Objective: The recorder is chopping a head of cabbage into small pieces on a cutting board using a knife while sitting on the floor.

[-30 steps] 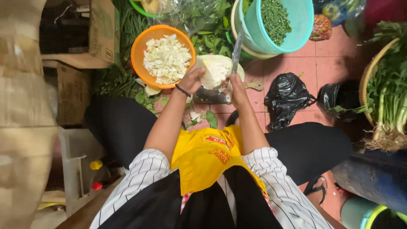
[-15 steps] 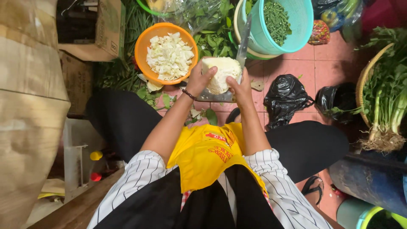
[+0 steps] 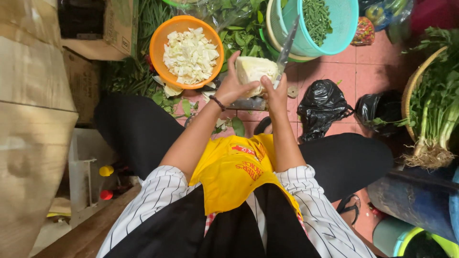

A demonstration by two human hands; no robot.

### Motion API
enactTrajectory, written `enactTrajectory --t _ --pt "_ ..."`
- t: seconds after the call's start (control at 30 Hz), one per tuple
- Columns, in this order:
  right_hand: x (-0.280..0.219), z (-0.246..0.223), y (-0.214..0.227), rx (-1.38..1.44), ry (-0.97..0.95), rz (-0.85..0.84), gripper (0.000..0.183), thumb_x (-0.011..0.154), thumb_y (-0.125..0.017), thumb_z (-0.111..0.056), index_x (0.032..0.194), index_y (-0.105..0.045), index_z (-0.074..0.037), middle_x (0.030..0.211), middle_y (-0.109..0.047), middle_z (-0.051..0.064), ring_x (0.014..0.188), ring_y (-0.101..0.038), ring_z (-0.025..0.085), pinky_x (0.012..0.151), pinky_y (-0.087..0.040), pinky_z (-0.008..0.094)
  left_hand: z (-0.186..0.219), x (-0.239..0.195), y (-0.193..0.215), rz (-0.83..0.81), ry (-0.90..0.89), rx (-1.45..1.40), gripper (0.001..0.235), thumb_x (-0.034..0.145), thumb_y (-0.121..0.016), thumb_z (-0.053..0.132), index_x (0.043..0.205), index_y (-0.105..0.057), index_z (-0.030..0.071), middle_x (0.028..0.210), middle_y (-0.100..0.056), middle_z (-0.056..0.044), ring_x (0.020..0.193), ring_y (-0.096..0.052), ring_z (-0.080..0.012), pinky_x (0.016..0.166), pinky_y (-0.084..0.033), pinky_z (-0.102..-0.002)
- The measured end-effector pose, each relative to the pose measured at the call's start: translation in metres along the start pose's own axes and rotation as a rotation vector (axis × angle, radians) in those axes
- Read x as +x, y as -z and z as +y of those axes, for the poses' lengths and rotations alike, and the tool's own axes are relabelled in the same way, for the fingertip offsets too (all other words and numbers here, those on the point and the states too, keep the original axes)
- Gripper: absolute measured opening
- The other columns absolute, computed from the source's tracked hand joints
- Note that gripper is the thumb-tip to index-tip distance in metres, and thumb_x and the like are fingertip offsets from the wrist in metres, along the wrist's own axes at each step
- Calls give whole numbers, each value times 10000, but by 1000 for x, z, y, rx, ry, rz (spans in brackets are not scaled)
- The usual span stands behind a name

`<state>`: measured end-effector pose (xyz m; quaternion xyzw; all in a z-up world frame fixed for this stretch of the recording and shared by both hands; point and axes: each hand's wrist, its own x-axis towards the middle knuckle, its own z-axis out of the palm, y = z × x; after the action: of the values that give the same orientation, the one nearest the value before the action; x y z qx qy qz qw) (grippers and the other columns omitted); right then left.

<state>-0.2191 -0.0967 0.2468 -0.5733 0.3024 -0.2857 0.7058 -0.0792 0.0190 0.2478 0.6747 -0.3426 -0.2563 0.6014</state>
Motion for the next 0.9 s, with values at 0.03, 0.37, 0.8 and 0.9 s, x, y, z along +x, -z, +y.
enactTrajectory --t 0.03,0.37,0.8,0.9 --pt "2 4 0 0 -3 -4 499 926 -755 -340 1268 -521 -63 1054 -649 47 786 -605 95 571 -471 239 -9 3 -2 4 3 1 1073 771 -892 349 1518 -172 75 1323 -532 -202 1177 -578 -270 1001 -476 -400" --pt "-12 88 17 -610 -65 20 283 1102 -512 -320 1206 -575 -65 888 -668 168 741 -646 272 620 -503 398 -164 21 -1 35 309 -107 787 744 -920 328 1354 -558 -12 1228 -726 -144 1086 -702 -198 927 -574 -330" --pt "-31 204 12 -1176 -295 -166 291 1021 -486 -246 1115 -501 29 963 -691 338 924 -674 518 780 -516 613 -331 15 -39 203 543 334 959 594 -974 464 1281 -475 16 1178 -698 -197 1069 -695 -311 938 -559 -387" --pt "-28 227 19 -1199 -304 -196 245 1033 -447 -197 1131 -491 23 997 -685 358 943 -673 528 809 -519 614 -348 12 -38 209 563 363 979 620 -992 482 1295 -458 14 1188 -658 -228 1076 -660 -341 924 -544 -406"
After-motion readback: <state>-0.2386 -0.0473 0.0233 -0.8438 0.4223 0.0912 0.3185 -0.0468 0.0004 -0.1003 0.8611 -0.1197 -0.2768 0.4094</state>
